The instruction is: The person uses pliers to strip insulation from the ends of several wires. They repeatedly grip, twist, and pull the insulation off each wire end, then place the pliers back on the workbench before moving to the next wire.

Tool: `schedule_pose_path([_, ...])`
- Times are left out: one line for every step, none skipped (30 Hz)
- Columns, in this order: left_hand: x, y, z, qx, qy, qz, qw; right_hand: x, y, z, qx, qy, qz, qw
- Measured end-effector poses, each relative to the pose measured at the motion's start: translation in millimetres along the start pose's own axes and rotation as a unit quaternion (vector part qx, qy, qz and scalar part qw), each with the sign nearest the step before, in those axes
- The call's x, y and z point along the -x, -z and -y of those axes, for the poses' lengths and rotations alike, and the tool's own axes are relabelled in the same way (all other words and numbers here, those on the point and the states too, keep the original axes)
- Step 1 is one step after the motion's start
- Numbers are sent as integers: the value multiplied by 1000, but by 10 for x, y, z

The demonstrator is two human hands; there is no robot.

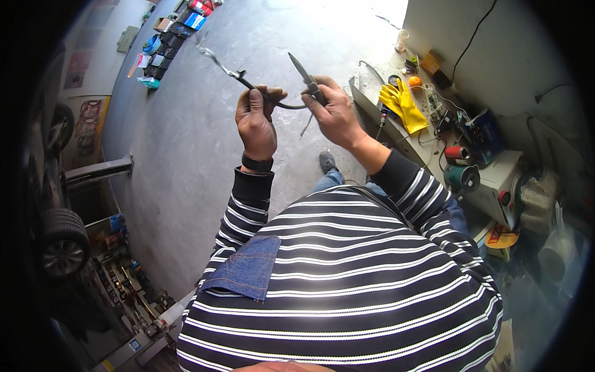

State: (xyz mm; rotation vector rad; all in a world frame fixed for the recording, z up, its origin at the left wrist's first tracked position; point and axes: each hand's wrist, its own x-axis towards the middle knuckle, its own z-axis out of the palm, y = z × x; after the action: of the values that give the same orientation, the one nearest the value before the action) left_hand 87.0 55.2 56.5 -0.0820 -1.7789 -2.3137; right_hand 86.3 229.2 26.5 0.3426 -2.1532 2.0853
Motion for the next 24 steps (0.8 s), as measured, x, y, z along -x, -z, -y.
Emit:
schedule_pose_path([-3,31,-29,10,1,-7,1000,-6,37,14,39,-38,8,998])
schedule_pose_path([-4,62,-56,21,2,-13,1000,-14,69,30,84,-32,28,996])
schedule_pose_path([-7,76,-74,33,-4,-20,999,-26,98,58,99,14,54,994])
schedule_pose_path([3,86,-90,40,-3,-21,999,-19,101,94,109,38,71,991])
schedule_pose_path([8,88,-103,48,-3,-21,999,-20,104,136,128,35,90,987])
schedule_pose_path([34,88,-115,51,3,-16,999,-7,86,185,122,62,101,985])
schedule_pose_path([49,79,-121,56,7,-4,998,-6,74,231,127,67,110,984])
schedule_pose_path([62,43,-105,50,-1,-14,999,-1,63,280,125,64,115,983])
schedule_pose_path([71,25,-102,32,-5,-22,999,-6,51,319,130,78,118,981])
schedule_pose_path([78,12,-103,16,-13,-21,1000,-12,40,355,133,68,119,982])
schedule_pose_path([93,-1,-103,3,-21,-16,1000,-18,34,382,138,70,121,980])
schedule_pose_path([108,-12,-101,-5,-26,-19,999,-20,25,402,142,72,122,980])
schedule_pose_path([123,-20,-97,-22,-26,-32,999,-21,19,415,147,75,122,979])
schedule_pose_path([136,-29,-89,-38,-30,-41,998,-21,10,423,151,78,121,978])
schedule_pose_path([146,-36,-79,-51,-38,-43,997,-16,2,424,159,72,123,977])
schedule_pose_path([155,-42,-67,-77,-51,-48,995,-10,-6,420,154,78,122,977])
schedule_pose_path([164,-50,-55,-102,-61,-63,991,-1,-18,416,154,76,124,977])
schedule_pose_path([170,-50,-48,-128,-74,-67,987,11,-31,411,155,73,125,977])
schedule_pose_path([178,-52,-43,-154,-86,-71,982,23,-45,409,151,73,124,978])
schedule_pose_path([186,-57,-37,-186,-102,-78,974,37,-60,406,149,74,122,978])
schedule_pose_path([190,-63,-34,-218,-117,-85,965,50,-75,406,148,68,120,979])
schedule_pose_path([197,-70,-32,-249,-132,-92,955,64,-89,407,138,67,118,981])
schedule_pose_path([206,-79,-30,-267,-138,-101,948,84,-106,410,128,60,116,983])
schedule_pose_path([220,-88,-32,-285,-144,-110,941,103,-114,415,125,58,111,984])
